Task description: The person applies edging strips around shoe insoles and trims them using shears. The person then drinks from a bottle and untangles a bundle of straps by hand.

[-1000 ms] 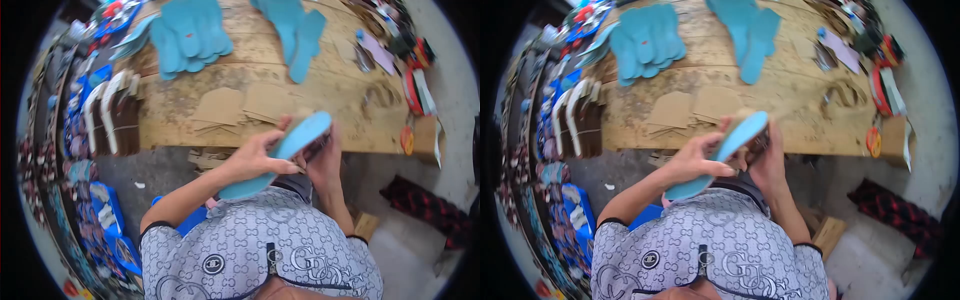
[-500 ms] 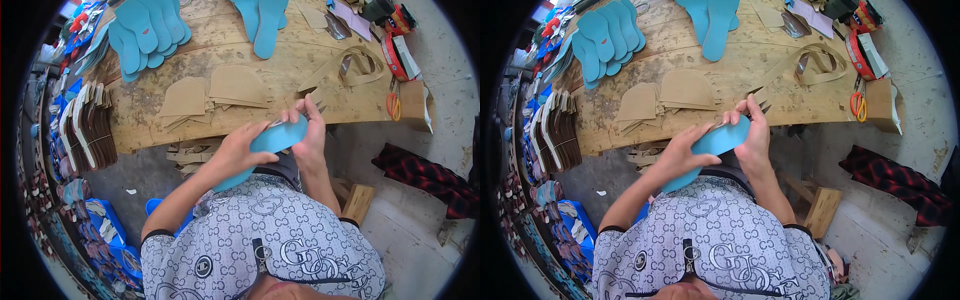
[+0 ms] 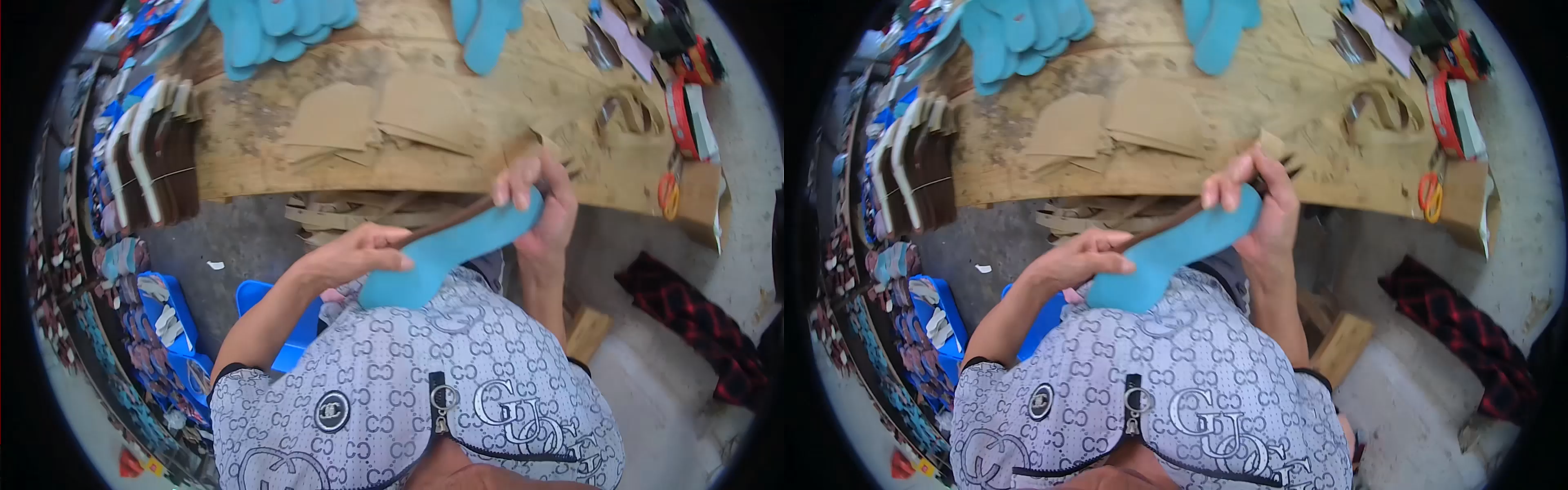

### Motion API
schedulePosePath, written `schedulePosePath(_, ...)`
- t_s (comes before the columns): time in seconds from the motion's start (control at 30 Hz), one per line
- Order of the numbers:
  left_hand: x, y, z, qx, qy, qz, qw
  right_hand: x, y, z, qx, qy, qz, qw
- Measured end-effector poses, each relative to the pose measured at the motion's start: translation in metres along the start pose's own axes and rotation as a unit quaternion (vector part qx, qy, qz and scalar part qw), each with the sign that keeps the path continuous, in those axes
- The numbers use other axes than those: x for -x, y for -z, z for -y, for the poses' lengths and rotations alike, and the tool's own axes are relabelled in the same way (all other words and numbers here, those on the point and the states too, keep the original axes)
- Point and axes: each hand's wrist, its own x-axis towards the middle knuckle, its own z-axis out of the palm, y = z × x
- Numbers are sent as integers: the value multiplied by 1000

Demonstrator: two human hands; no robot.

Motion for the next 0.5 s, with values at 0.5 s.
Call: schedulePosePath(0.5, -36, 272, -130, -306, -312, -676, 593, -13, -4, 15, 44, 34, -26, 998)
